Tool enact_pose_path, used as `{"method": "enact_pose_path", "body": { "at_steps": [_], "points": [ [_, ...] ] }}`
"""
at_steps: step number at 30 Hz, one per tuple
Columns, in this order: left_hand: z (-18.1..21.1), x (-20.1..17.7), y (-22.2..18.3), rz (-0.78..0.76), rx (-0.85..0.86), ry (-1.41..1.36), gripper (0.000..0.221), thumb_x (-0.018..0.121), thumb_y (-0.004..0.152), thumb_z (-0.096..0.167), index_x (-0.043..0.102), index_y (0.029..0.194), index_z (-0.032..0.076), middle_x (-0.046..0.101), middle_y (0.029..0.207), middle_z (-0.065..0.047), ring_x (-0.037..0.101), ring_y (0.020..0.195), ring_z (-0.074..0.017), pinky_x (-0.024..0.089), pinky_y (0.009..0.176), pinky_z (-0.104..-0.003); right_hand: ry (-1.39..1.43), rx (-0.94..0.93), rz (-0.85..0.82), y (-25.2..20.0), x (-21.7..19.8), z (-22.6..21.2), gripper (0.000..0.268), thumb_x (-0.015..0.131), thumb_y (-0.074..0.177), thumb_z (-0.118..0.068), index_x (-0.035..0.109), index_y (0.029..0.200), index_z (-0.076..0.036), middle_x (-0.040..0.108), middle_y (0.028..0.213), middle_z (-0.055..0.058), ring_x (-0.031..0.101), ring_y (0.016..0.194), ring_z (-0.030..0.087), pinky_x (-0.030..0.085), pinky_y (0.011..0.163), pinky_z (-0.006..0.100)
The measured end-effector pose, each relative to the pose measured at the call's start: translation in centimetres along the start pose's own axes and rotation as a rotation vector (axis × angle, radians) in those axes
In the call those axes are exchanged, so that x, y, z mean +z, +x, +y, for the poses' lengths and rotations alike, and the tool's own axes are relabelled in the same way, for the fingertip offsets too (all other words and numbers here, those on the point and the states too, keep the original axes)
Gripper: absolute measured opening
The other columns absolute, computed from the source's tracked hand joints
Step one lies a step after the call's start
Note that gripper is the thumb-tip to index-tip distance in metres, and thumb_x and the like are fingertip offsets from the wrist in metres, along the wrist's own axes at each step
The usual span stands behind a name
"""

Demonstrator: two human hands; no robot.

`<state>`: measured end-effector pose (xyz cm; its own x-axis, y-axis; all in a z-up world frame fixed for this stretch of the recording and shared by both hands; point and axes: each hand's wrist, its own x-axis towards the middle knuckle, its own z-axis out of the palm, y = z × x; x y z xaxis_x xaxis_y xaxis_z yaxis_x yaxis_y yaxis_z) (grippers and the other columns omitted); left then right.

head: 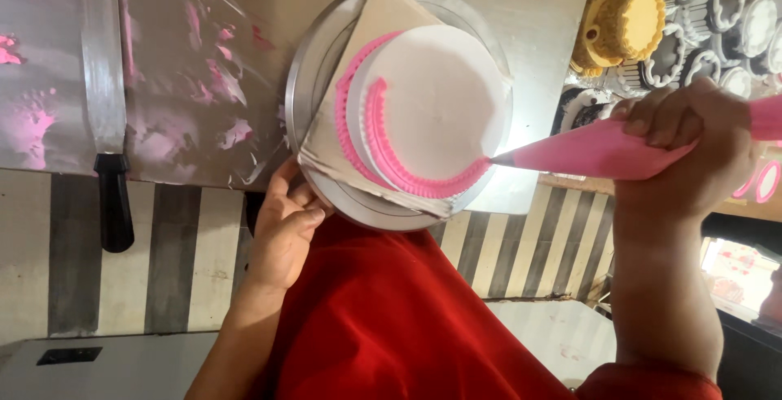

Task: The person pipes a pink frosting shell border around the top edge of a white cake using a piping bag, rotating the cake on a turntable. They refill the piping bag with frosting from the table, scrape excess frosting with a knife, carry a finished cake to a side table, and resume piping the border.

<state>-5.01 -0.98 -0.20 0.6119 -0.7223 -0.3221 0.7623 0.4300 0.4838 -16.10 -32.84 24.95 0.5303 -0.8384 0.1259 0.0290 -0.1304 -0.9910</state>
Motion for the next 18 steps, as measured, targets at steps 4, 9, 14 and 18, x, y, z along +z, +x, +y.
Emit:
{"method": "enact_pose_path", "body": {
  "at_steps": [4,9,14,18],
  "points": [
    [0.8,0.8,0.3,-0.041,0.064,-0.156,0.079,0.056,0.089,0.002,0.029,0.163,0.003,0.059,0.129,-0.017,0.057,0.115,-0.0227,0.045,0.104,-0.041,-0.011,-0.017,-0.030,0.2,-0.2,0.0,0.037,0.048,0.105,-0.002,0.038,0.069,-0.008,0.043,0.066,0.011,0.050,0.063,0.024,0.050,0.072,0.041],
    [1.3,0.9,0.5,0.057,0.159,-0.197,0.073,0.056,0.087,0.005,0.028,0.155,0.005,0.063,0.127,-0.019,0.061,0.113,-0.0263,0.046,0.102,-0.041,-0.031,-0.023,0.027,0.5,1.5,-0.6,0.036,0.049,0.101,-0.003,0.039,0.067,-0.009,0.042,0.062,0.009,0.052,0.061,0.023,0.051,0.069,0.042],
    [-0.3,-0.6,0.1,-0.006,0.025,0.018,0.073,0.058,0.091,-0.001,0.034,0.160,-0.003,0.058,0.125,-0.017,0.056,0.119,-0.0249,0.043,0.111,-0.042,0.019,-0.014,0.044,0.9,0.7,-0.3,0.037,0.048,0.099,0.003,0.036,0.067,-0.009,0.041,0.064,0.011,0.043,0.057,0.023,0.047,0.066,0.041],
    [0.5,0.3,0.3,-0.038,-0.004,-0.053,0.073,0.056,0.087,-0.001,0.034,0.157,0.001,0.059,0.131,-0.017,0.058,0.122,-0.0240,0.045,0.111,-0.042,0.019,-0.002,0.082,1.4,0.8,-0.4,0.036,0.048,0.099,0.003,0.036,0.067,-0.009,0.042,0.064,0.012,0.044,0.057,0.025,0.048,0.067,0.043]
  ]
}}
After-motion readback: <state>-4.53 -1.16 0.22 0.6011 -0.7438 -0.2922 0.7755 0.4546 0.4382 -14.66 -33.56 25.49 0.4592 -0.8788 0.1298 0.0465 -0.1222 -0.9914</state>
